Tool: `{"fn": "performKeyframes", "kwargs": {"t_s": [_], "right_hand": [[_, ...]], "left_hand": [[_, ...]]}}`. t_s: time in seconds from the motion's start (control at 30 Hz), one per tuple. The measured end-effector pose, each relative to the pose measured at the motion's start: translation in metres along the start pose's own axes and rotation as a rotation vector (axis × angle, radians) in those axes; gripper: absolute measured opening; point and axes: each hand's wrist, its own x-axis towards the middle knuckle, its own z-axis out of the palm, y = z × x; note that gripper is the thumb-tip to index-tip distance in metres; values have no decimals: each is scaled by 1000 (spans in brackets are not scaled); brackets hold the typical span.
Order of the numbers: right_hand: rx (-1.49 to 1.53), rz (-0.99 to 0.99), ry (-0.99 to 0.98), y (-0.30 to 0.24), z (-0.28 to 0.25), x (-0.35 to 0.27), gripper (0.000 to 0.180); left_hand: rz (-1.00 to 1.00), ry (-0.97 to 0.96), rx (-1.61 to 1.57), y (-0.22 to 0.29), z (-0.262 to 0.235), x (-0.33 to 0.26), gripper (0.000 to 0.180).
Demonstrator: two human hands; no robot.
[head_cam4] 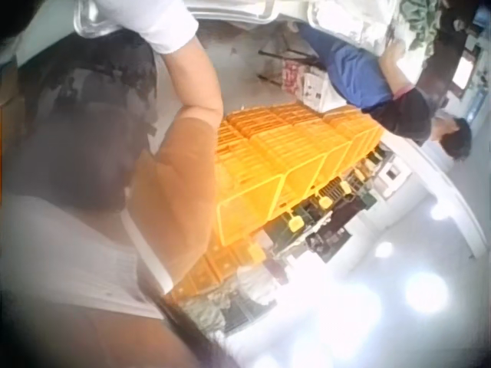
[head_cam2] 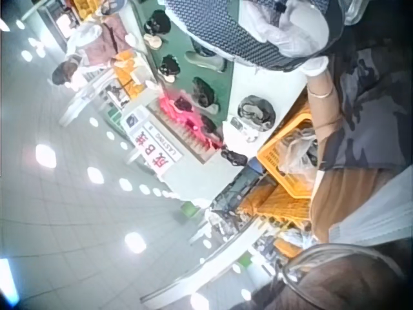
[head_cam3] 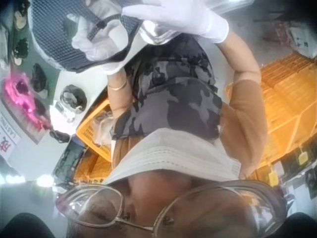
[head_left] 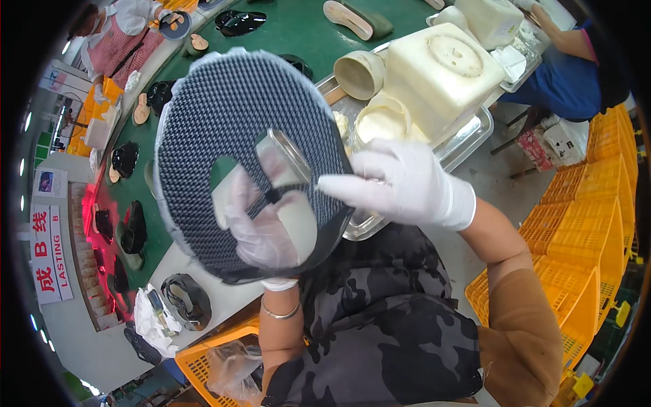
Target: The person repeatedly picks up shoe parts from a yellow basket, applies a white adhesive to the inner surface using a brush, and places the parts back on the table. The process is repeated for multiple shoe parts throughout the clip.
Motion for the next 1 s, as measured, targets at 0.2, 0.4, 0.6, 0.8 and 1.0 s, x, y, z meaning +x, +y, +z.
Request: {"fn": "performKeyframes", "kwargs": {"t_s": [0.2, 0.4, 0.6, 0.8, 1.0], "right_hand": [[14, -46, 88, 12, 17, -10, 38], [139, 137, 162, 7, 1, -13, 32], [668, 177, 596, 8, -18, 16, 17], [640, 438, 396, -4, -10, 8, 13], [728, 449, 533, -22, -18, 13, 16]], "left_hand": [[-526, -127, -988, 2, -10, -15, 70], [-243, -102, -675, -14, -13, -29, 53], [-96, -113, -512, -24, -14, -42, 32], [9, -35, -478, -33, -24, -48, 42], [192, -88, -211, -40, -29, -53, 37]]}}
